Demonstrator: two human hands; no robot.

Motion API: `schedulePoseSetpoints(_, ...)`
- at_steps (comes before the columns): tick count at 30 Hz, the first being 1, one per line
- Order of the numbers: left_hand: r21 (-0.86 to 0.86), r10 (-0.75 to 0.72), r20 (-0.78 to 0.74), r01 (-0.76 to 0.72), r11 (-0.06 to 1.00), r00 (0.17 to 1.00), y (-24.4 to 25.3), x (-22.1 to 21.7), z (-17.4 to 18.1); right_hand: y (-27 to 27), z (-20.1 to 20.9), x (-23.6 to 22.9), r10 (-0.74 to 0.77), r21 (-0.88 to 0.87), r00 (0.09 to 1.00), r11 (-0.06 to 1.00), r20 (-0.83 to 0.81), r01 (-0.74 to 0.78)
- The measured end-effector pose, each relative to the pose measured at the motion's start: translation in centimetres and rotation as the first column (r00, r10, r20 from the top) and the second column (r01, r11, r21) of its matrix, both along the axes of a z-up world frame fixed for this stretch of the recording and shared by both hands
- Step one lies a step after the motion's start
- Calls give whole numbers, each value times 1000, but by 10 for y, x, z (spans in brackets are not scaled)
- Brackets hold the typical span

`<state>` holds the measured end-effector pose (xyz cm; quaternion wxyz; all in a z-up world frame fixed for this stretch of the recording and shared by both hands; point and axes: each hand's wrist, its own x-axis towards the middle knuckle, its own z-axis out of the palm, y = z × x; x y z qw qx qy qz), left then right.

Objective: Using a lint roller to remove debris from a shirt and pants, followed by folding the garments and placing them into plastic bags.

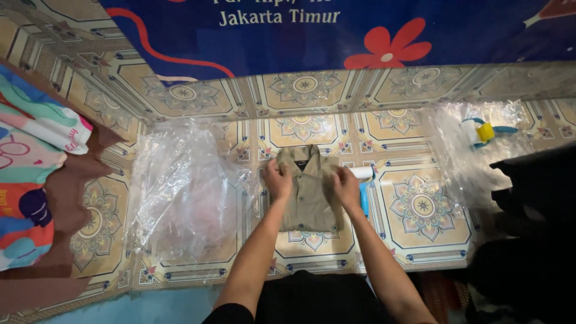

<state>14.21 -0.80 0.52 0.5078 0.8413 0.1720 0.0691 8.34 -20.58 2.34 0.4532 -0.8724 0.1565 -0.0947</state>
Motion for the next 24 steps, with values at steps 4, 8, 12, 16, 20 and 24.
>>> schedulePoseSetpoints(4,-100,-113,-293,87,991,950,8,25,-46,4,-127,83,-64,78,974,994,-218,83)
schedulePoseSetpoints(8,-369,-3,-341,-131,920,940,5,25,-43,7,-192,123,-85,280,929,940,-360,195)
schedulePoseSetpoints(12,-850,77,-302,-304,430,950,-1,7,16,13,-99,87,-13,819,889,381,-459,428)
schedulePoseSetpoints(16,-592,25,-328,-226,774,944,14,19,-66,14,-63,65,-30,659,893,663,-449,353)
schedulePoseSetpoints(20,104,119,60,-125,987,991,8,22,-15,32,-8,65,-60,-52,996,997,-61,57)
schedulePoseSetpoints(24,391,-152,-68,167,905,986,5,47,23,25,-48,114,-33,-98,984,995,-176,16)
